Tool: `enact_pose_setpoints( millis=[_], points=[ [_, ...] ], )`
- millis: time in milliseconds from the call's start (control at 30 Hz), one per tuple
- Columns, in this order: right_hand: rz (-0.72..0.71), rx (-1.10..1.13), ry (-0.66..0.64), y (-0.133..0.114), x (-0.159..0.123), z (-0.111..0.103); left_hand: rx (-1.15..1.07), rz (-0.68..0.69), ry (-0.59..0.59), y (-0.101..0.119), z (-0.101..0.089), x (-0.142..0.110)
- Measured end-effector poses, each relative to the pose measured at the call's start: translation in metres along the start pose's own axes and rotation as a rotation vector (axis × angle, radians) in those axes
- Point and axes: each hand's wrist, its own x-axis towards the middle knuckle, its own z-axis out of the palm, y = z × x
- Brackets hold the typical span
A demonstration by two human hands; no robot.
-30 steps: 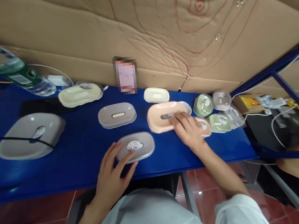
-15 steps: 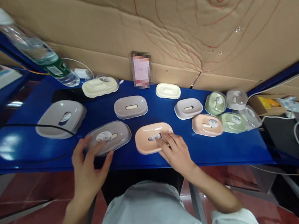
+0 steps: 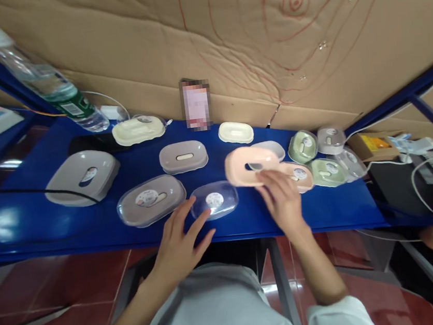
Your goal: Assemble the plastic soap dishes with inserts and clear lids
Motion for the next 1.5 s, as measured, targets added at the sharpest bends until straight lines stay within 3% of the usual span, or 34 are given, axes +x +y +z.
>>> enact_pose_setpoints(
  millis=[133,233,333,467,567,700,867,1000,1200,1267,1367,1500],
  points=[
    [0.061,-0.097,-0.023,0.075,0.026,-0.017,0.033,-0.053,-0.126,-0.004,0.016,0.018],
    [0.11,-0.133,-0.086,0.104,0.031,-0.016,-0.056,-0.099,-0.13,-0.009,0.021,0.019],
    [0.082,-0.112,-0.144,0.08,0.025,-0.01,-0.138,-0.143,-0.133,-0.01,0.022,0.018],
    [-0.201,0.172,-0.426,0.007,0.01,0.007,-0.214,-0.152,-0.093,-0.006,0.026,0.024],
    [-0.301,0.296,-0.512,-0.021,0.003,0.02,-0.232,-0.14,-0.06,0.003,0.027,0.024],
    [-0.256,0.365,-0.373,-0.008,-0.002,0.019,-0.087,-0.119,0.015,0.02,0.025,0.005],
    [-0.207,0.167,-0.156,0.031,-0.007,-0.009,0.039,0.027,-0.113,0.026,0.024,-0.013],
    [-0.085,-0.064,-0.088,0.065,-0.004,-0.022,0.055,0.083,-0.138,0.017,0.019,-0.004],
    [0.028,-0.178,-0.1,0.1,0.003,-0.015,-0.025,0.15,-0.035,-0.003,-0.005,0.036],
    [0.058,-0.208,-0.087,0.096,0.01,-0.011,-0.019,0.167,0.025,-0.018,-0.017,0.059],
    [0.019,-0.124,-0.052,0.063,0.032,-0.002,-0.009,0.135,0.078,-0.045,-0.033,0.092],
    [-0.228,0.201,-0.253,-0.001,0.073,0.031,0.007,0.071,0.155,-0.071,-0.039,0.106]
  ],
)
